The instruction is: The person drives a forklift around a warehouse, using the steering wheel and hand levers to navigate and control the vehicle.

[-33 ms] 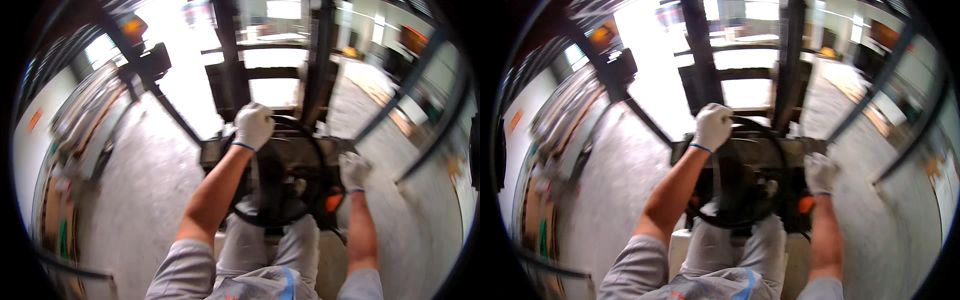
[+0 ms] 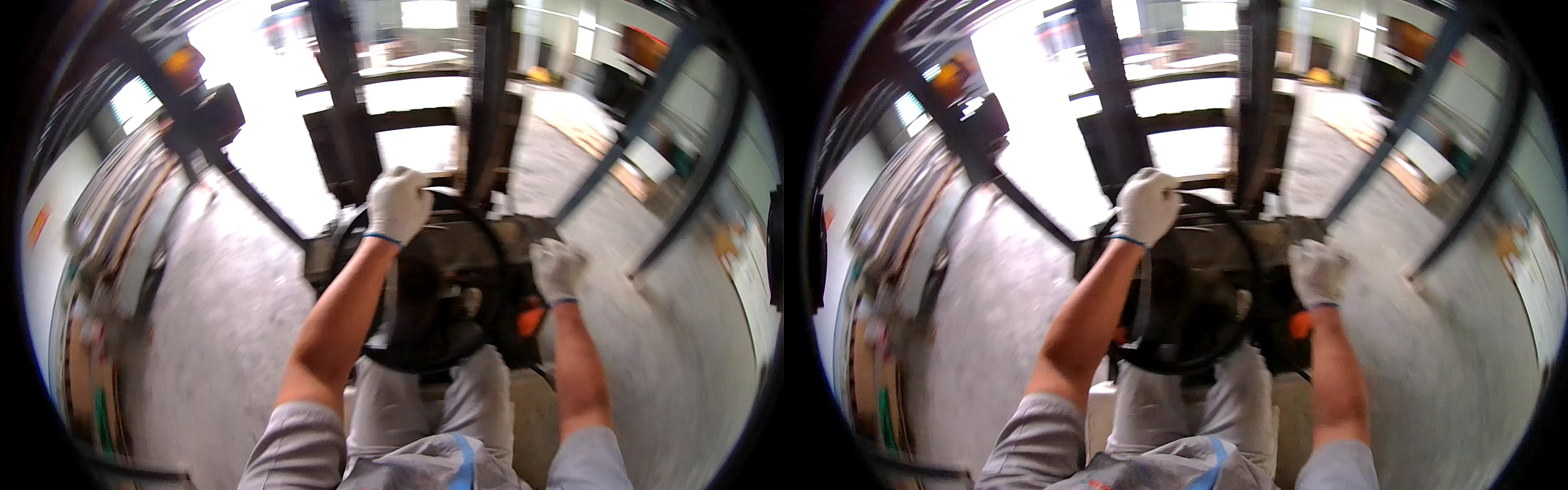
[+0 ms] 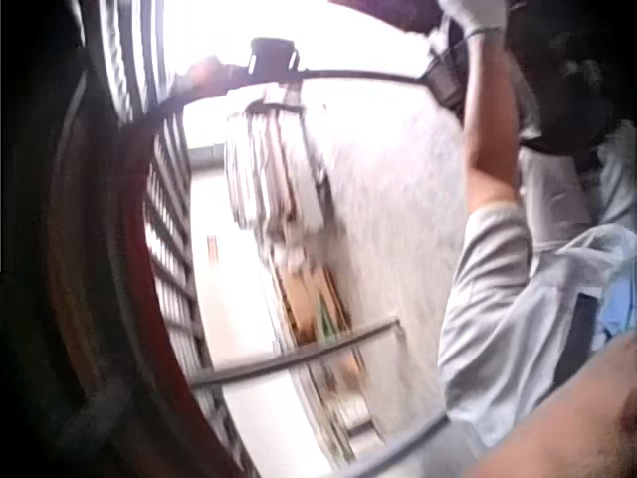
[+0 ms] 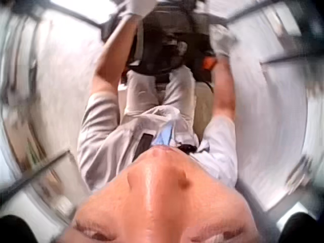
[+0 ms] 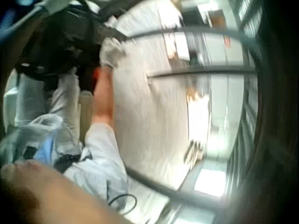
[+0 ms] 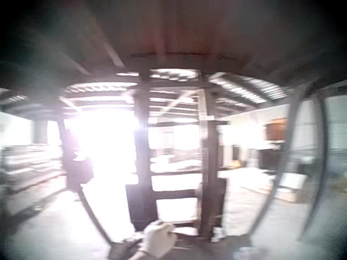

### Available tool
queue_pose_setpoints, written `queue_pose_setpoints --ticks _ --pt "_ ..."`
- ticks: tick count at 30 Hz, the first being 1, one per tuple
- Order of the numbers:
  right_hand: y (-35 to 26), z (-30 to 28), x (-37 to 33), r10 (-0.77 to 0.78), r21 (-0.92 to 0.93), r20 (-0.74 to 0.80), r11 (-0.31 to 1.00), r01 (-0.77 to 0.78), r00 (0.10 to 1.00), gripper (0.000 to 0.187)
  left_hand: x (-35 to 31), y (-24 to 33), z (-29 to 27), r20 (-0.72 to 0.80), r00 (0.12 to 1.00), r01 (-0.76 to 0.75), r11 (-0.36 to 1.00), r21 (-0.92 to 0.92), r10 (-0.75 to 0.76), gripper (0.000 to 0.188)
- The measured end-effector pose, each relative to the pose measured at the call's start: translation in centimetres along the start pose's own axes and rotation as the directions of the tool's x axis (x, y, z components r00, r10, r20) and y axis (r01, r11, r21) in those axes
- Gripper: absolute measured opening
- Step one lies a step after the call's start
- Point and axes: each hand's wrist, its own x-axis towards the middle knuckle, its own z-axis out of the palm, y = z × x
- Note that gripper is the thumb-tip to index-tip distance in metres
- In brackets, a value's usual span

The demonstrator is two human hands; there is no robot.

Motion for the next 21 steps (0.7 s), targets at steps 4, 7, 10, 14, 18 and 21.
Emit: queue_pose_setpoints --ticks 4,7,10,14,18,21 --pt "-1.8 1.7 0.8 0.064 -0.09 0.006 0.994 -0.064 0.998 0.031 0.4 4.1 5.1 0.05 0.982 -0.166 0.959 -0.23 0.182 0.012" --pt "-3.8 3.5 2.7 0.112 -0.159 0.038 0.982 -0.104 0.993 0.033 -0.8 5.2 6.5 0.223 0.921 -0.234 0.914 -0.332 0.318 0.013" --pt "-5.4 4.8 5.5 0.138 -0.139 -0.03 0.98 -0.141 0.99 0.033 -0.8 5.0 6.4 0.109 0.894 -0.354 0.833 -0.425 0.435 0.011" --pt "-7.1 2.8 4.0 0.157 -0.171 0.038 0.974 -0.148 0.987 0.035 -1.3 4.9 4.5 0.164 0.895 -0.298 0.831 -0.47 0.414 0.009" --pt "-10.2 0.4 5.9 0.205 -0.245 0.131 0.955 -0.168 0.97 0.036 1.4 3.7 1.6 0.148 0.879 -0.341 0.815 -0.469 0.453 0.011" --pt "-12.7 -1.0 8.8 0.253 -0.247 0.198 0.948 -0.201 0.947 0.038 4.5 2.1 -0.2 0.165 0.879 -0.314 0.804 -0.505 0.447 0.011"
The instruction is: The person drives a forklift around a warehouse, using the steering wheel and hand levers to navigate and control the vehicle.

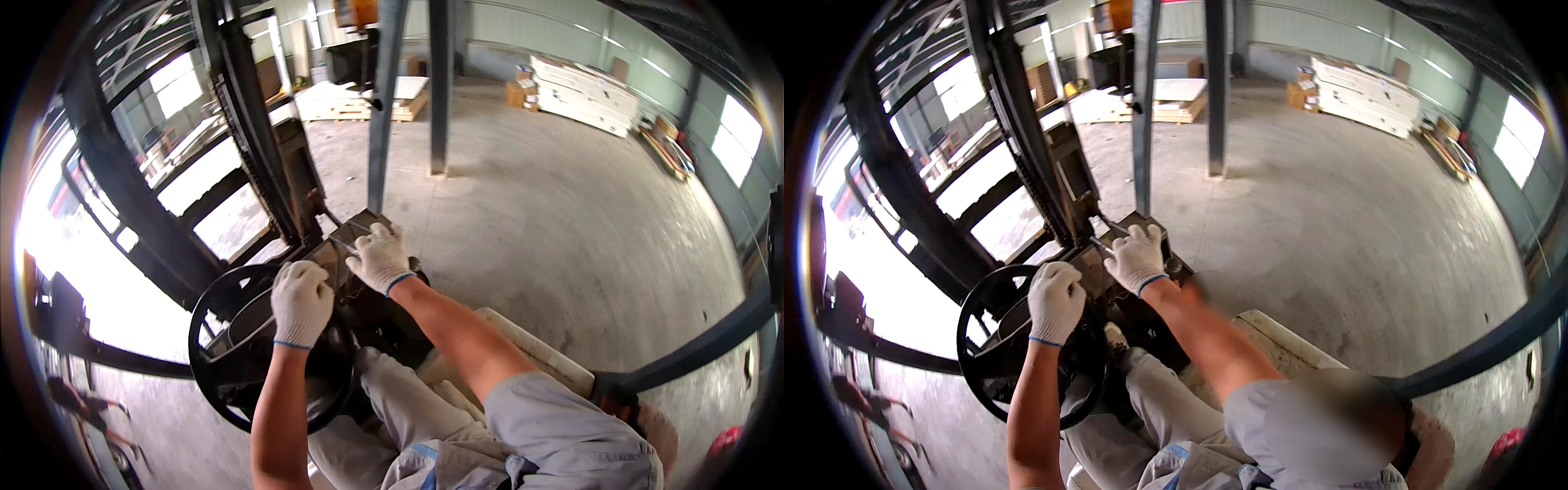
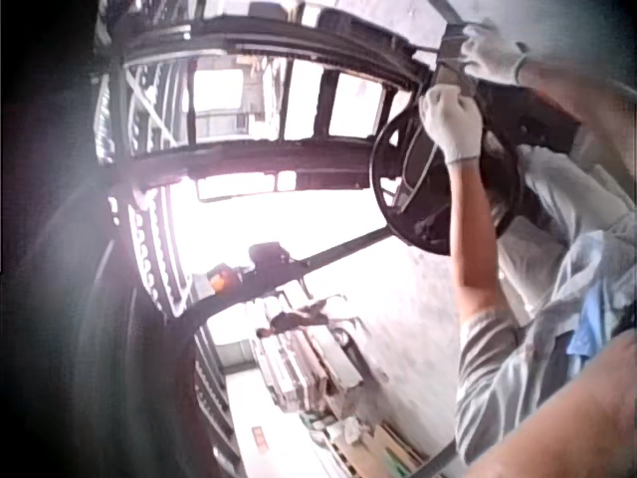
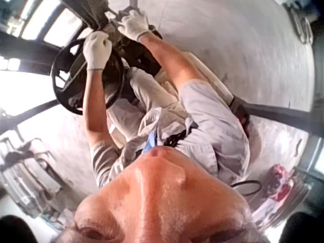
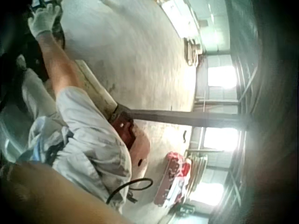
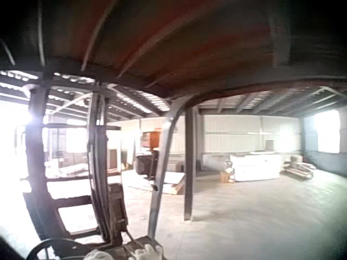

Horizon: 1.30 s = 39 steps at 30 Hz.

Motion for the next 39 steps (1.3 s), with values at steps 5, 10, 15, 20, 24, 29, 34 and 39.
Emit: queue_pose_setpoints --ticks 5,10,15,20,24,29,34,39 --pt "-3.2 -2.0 3.2 -0.022 0.056 -0.147 0.998 0.03 0.989 0.039 2.5 -3.1 -3.2 0.009 1.0 -0.027 0.999 0.019 0.027 0.01" --pt "-4.5 -3.2 0.5 0.049 0.05 -0.039 0.998 -0.047 0.998 0.042 0.3 -2.7 -3.9 0.008 0.999 -0.036 0.999 -0.03 0.036 0.012" --pt "-5.7 -4.3 -0.2 0.122 0.089 0.108 0.987 -0.132 0.987 0.049 -0.1 -4.1 -5.0 0.071 0.995 -0.068 0.997 -0.023 0.07 0.011" --pt "-6.9 -4.9 -1.7 0.148 0.064 0.062 0.986 -0.152 0.987 0.046 -0.9 -4.8 -6.5 0.077 0.996 -0.031 0.999 -0.029 0.033 0.011" --pt "-7.4 -5.3 -2.7 0.125 0.099 0.066 0.986 -0.131 0.99 0.046 -1.8 -4.1 -7.5 0.042 0.998 -0.049 0.998 -0.039 0.051 0.01" --pt "-8.4 -6.3 -4.0 0.113 0.084 0.127 0.989 -0.124 0.986 0.064 -2.6 -3.3 -8.3 0.051 0.997 -0.059 0.997 -0.041 0.061 0.01" --pt "-9.2 -6.5 -9.6 0.001 0.132 -0.219 0.991 0.029 0.976 0.083 -2.9 -3.1 -8.3 0.127 0.989 -0.068 0.997 -0.045 0.073 0.007" --pt "-7.7 -5.9 -19.9 0.1 0.198 -0.023 0.976 -0.094 0.995 0.082 -3.4 -3.6 -8.1 0.136 0.99 -0.033 0.997 -0.065 0.041 0.008"
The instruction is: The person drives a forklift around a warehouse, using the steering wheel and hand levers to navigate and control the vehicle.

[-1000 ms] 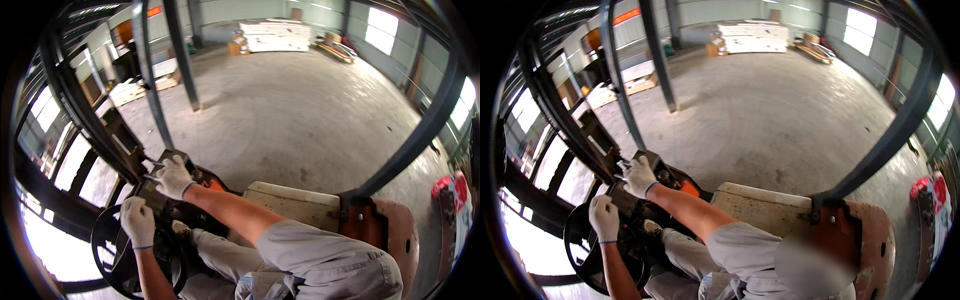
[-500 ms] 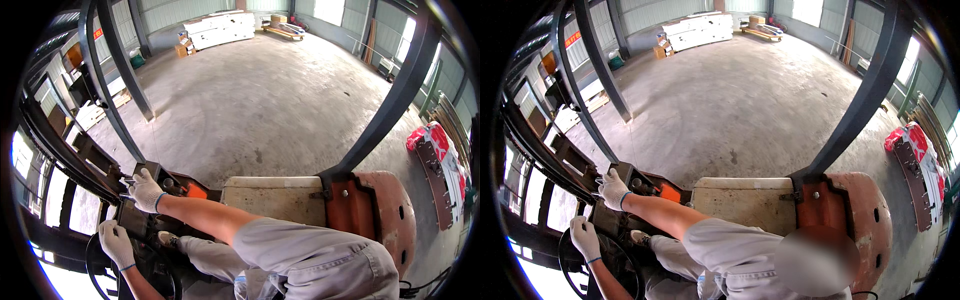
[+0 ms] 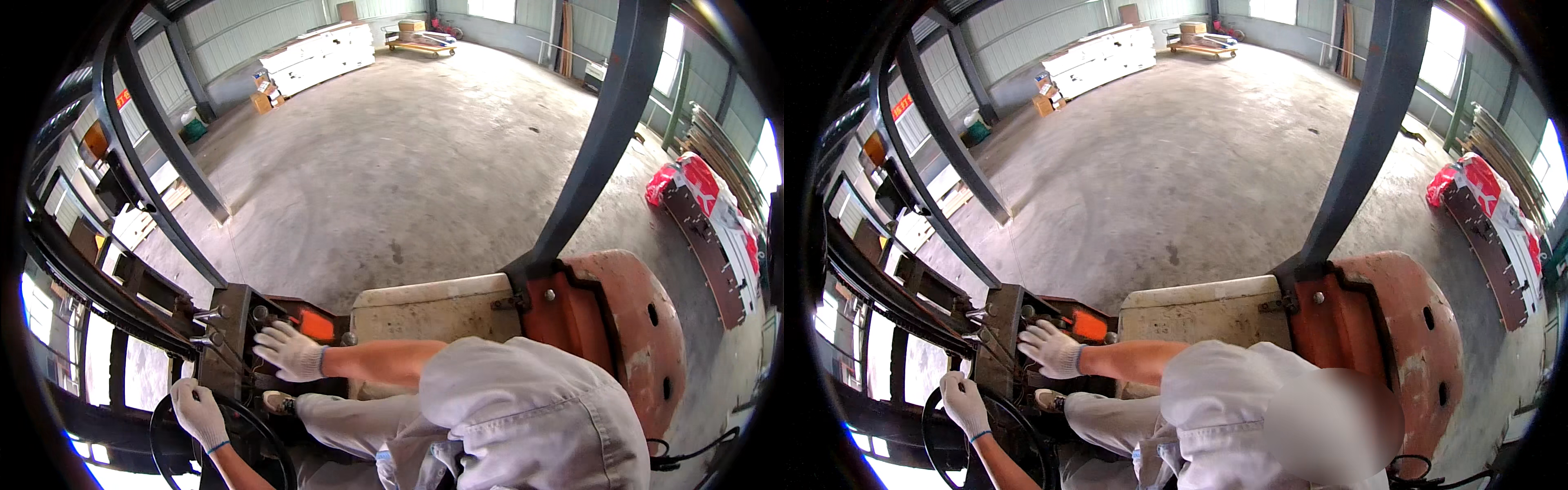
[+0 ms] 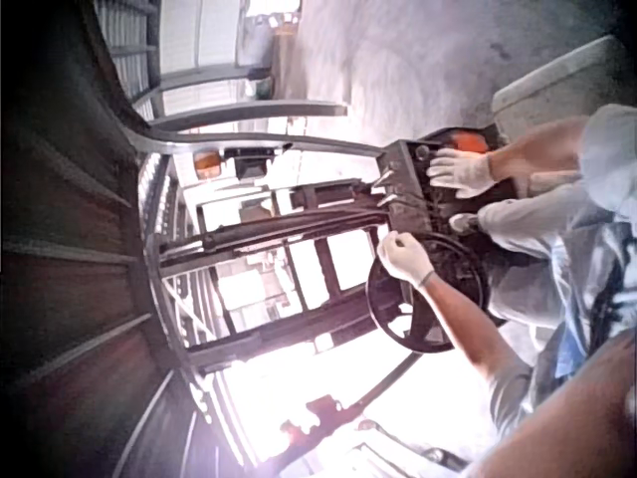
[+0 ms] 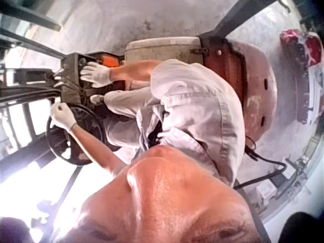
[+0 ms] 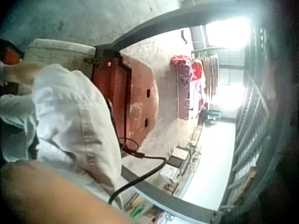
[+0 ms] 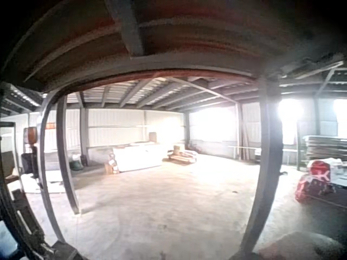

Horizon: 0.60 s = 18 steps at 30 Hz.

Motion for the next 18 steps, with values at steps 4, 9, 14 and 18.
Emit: queue_pose_setpoints --ticks 4,9,14,18 --pt "3.4 -0.5 -6.3 0.171 -0.159 0.371 0.98 -0.119 0.913 0.067 0.3 -0.4 -0.1 -0.009 1.0 -0.005 1.0 0.007 0.005 0.009" --pt "6.1 -0.7 -8.4 0.298 -0.358 0.583 0.929 -0.09 0.756 0.032 -0.8 2.3 0.1 -0.022 0.996 -0.089 0.996 0.027 0.09 0.01" --pt "6.5 -0.7 -7.2 0.306 -0.308 0.587 0.941 -0.143 0.75 0.032 -9.4 8.4 -1.6 0.062 0.986 -0.145 0.982 -0.125 0.153 0.011" --pt "7.5 0.1 -7.9 0.107 -0.314 0.557 0.945 0.09 0.823 0.024 -17.8 9.7 -7.4 -0.04 0.999 0.008 1.0 -0.027 -0.01 0.015"
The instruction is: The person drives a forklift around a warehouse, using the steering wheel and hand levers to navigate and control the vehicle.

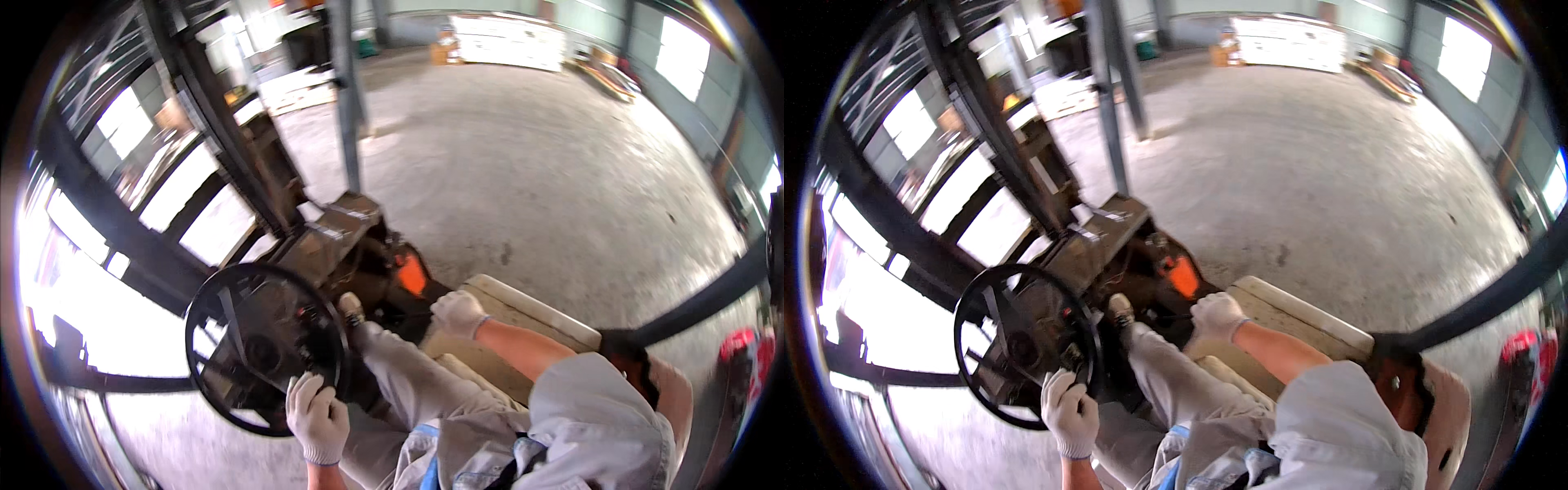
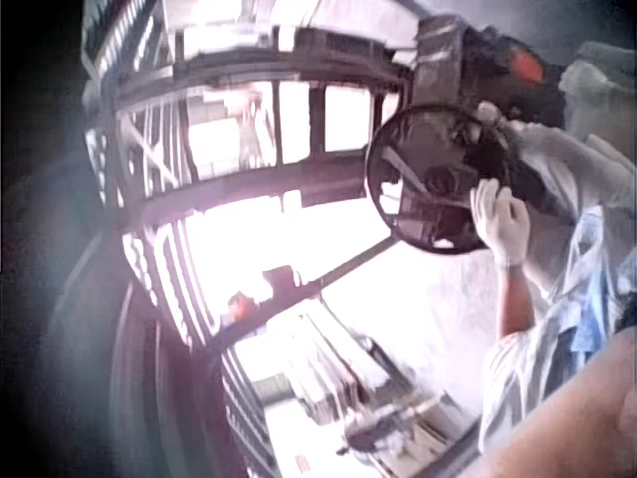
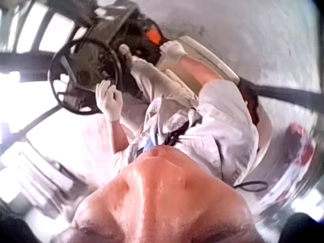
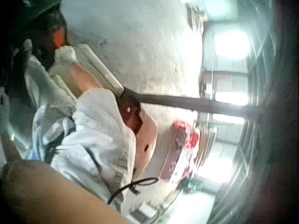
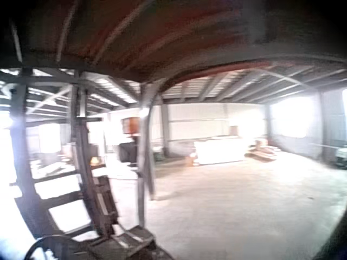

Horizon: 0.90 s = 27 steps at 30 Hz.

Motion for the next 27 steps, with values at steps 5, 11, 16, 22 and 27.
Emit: queue_pose_setpoints --ticks 5,11,16,22,27 --pt "0.1 2.2 3.1 -0.071 0.012 -0.47 0.996 0.087 0.88 0.013 -4.0 -4.9 -5.2 -0.253 0.948 0.221 0.971 0.094 -0.192 0.019" --pt "-1.2 1.0 10.0 -0.114 -0.026 -0.594 0.992 0.123 0.797 0.01 -4.3 -7.5 -5.8 -0.354 0.908 0.272 0.958 0.091 -0.224 0.019" --pt "-0.9 1.1 11.5 -0.202 -0.065 -0.619 0.976 0.207 0.759 0.01 -4.3 -5.9 -5.3 -0.323 0.916 0.305 0.937 0.172 -0.239 0.02" --pt "-0.2 1.8 11.6 -0.17 -0.042 -0.666 0.981 0.19 0.727 0.01 -4.1 -5.3 -4.6 -0.34 0.927 0.244 0.942 0.231 -0.157 0.02" --pt "-0.4 1.7 11.4 -0.163 -0.022 -0.666 0.98 0.199 0.728 0.012 -4.6 -5.5 -4.5 -0.349 0.922 0.259 0.94 0.223 -0.171 0.022"
